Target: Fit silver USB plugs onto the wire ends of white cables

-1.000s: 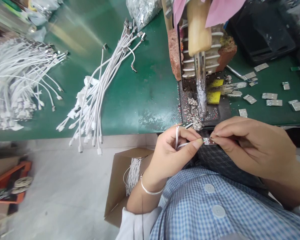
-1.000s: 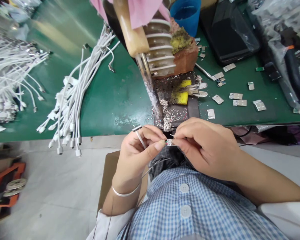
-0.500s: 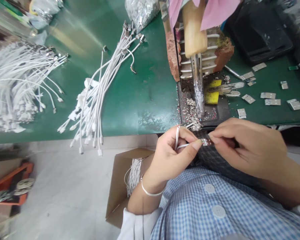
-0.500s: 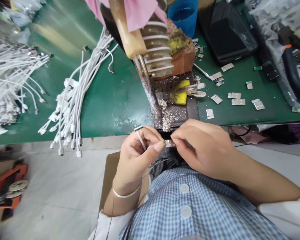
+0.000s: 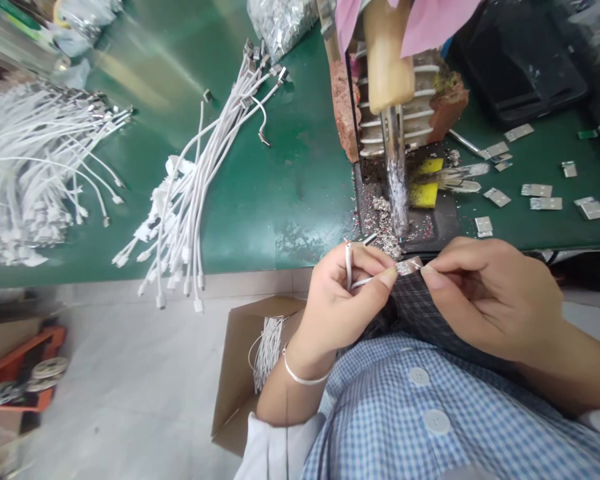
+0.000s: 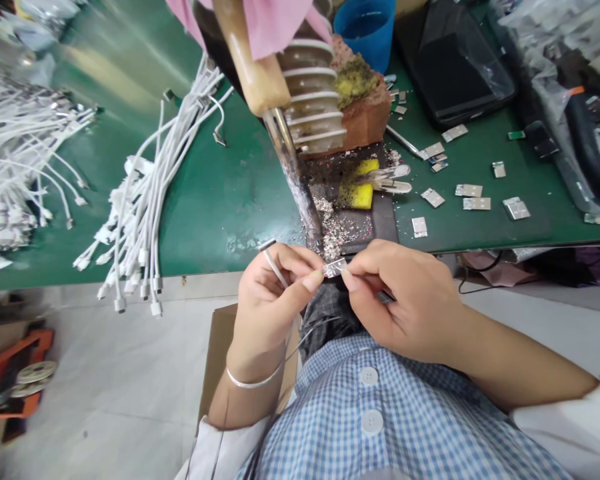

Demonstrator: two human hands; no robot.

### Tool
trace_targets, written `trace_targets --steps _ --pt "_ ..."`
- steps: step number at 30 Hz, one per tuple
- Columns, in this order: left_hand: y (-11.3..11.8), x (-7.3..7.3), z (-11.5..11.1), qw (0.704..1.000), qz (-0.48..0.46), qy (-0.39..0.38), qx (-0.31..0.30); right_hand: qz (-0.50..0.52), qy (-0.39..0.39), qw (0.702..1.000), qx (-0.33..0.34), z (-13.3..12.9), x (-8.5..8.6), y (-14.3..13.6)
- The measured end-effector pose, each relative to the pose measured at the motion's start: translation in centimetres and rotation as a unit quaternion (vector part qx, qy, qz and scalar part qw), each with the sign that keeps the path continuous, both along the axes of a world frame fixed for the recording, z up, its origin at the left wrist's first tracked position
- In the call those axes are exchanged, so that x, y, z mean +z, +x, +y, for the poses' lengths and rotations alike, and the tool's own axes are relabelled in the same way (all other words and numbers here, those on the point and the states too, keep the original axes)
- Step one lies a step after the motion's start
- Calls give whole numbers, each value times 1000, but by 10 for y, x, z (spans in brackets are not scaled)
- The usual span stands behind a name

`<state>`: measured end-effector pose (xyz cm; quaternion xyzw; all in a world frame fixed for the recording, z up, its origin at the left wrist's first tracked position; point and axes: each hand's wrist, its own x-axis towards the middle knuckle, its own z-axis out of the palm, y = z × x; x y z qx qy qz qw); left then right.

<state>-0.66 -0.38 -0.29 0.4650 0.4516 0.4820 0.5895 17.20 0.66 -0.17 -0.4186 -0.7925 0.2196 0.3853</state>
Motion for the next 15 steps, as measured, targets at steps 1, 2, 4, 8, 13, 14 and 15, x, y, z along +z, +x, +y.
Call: trace_targets --steps 1,2,4,8,13,14,15 --pt "0 0 0 1000 -1 0 4 3 7 1000 -9 1 -1 0" --pt "1 1 1 1000 -1 -1 9 9 19 1000 -20 1 -2 0" --pt "2 3 2 1000 3 -4 18 29 50 998 -33 2 -5 -1" --pt "4 5 7 1000 15 -1 26 42 67 997 -12 4 -5 -1" --pt "5 4 14 999 37 25 28 68 54 996 -27 6 -3 -3" --pt "5 4 14 998 37 30 29 73 54 995 -28 6 -3 -4" --pt "5 5 15 998 35 35 29 77 55 995 -27 6 -3 -4"
